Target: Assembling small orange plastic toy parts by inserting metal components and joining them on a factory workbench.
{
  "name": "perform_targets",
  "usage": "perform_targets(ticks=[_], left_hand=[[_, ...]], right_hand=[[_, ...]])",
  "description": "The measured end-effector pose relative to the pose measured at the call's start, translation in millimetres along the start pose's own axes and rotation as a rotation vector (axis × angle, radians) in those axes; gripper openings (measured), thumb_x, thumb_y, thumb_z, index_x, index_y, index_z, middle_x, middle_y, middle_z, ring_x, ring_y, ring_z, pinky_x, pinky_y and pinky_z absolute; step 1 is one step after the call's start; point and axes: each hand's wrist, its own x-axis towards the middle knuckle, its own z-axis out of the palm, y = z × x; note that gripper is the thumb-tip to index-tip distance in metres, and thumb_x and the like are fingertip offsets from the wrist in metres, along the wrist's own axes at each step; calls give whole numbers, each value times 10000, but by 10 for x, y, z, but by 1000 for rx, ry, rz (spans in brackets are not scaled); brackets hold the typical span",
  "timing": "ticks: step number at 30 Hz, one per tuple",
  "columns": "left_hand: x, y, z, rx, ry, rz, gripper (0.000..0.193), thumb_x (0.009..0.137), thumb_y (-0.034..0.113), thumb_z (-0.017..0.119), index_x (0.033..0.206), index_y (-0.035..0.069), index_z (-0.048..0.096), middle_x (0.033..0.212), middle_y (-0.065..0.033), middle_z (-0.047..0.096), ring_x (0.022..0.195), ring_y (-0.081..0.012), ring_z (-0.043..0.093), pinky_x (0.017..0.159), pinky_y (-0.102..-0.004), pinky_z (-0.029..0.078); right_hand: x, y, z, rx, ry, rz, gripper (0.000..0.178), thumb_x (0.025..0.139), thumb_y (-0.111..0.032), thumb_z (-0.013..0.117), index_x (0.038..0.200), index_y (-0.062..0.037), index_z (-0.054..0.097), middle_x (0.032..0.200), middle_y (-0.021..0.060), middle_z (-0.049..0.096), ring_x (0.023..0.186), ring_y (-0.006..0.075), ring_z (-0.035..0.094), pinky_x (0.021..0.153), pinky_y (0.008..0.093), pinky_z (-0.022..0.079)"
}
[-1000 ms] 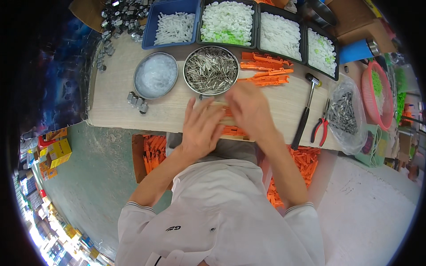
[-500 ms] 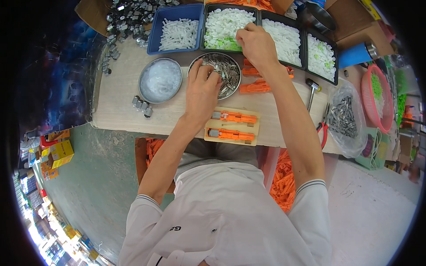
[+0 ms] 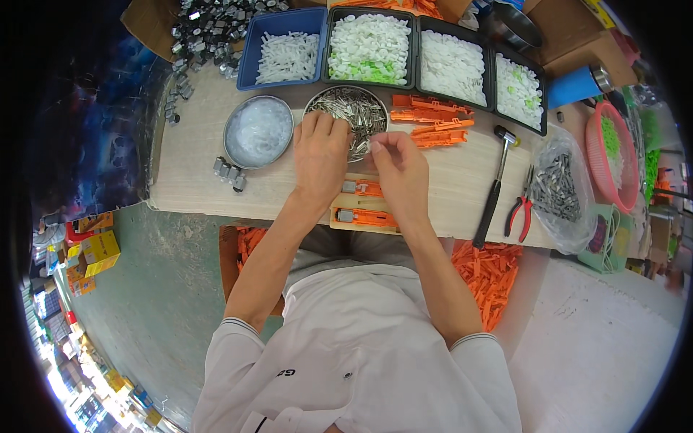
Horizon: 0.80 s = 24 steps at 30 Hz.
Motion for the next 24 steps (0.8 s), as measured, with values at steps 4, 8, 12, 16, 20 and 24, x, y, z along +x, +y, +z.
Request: perform_targets(ticks=[4,8,12,16,20,24], left_hand=[[-14,-16,-59,-80,-21,-61,136,773,55,734,872,46,641,891,-90,626,923,-303,593,804,-429,472],[-55,-3,-119,-274,138,-81,160,806,21,735,944,42,656,887,-68,653,832,-235,633,731,-363,497],[-193,247,-349,-1072,-23,-684,198,869,9,717,1054,1,646,902,-33,664,831,-110,633,732,-255,519],[-310,396,-478,-1369,-41,-885,221,880,10,714,1074,-42,623,903,-53,667,822,-97,639,758,-227,539],[-386,418,-494,-1388,-58,-909,225,876,10,716,1072,-41,620,908,-60,672,821,-103,648,752,-223,540],[-387,441,-522,-1364,-51,-946,230,873,4,717,1069,-46,610,904,-76,680,810,-113,665,739,-222,545]], right_hand=[[-108,39,-16,217,-17,75,127,995,-74,591,1076,19,621,993,66,670,875,126,658,784,255,554],[-238,-17,-27,526,-22,214,137,992,-80,605,1097,9,600,1019,88,677,900,147,674,789,264,568],[-357,-9,-34,677,-47,291,135,992,-79,606,1103,-4,594,1020,78,675,908,146,666,811,266,565],[-452,-25,-50,777,-76,303,122,978,-77,626,1083,-19,604,993,55,664,901,124,650,813,270,545],[-487,-21,-69,784,-95,291,124,975,-91,641,1077,-25,618,991,39,660,903,113,638,817,269,533],[-501,-26,-70,757,-106,289,122,975,-91,642,1078,-27,622,990,32,658,902,110,633,814,265,530]])
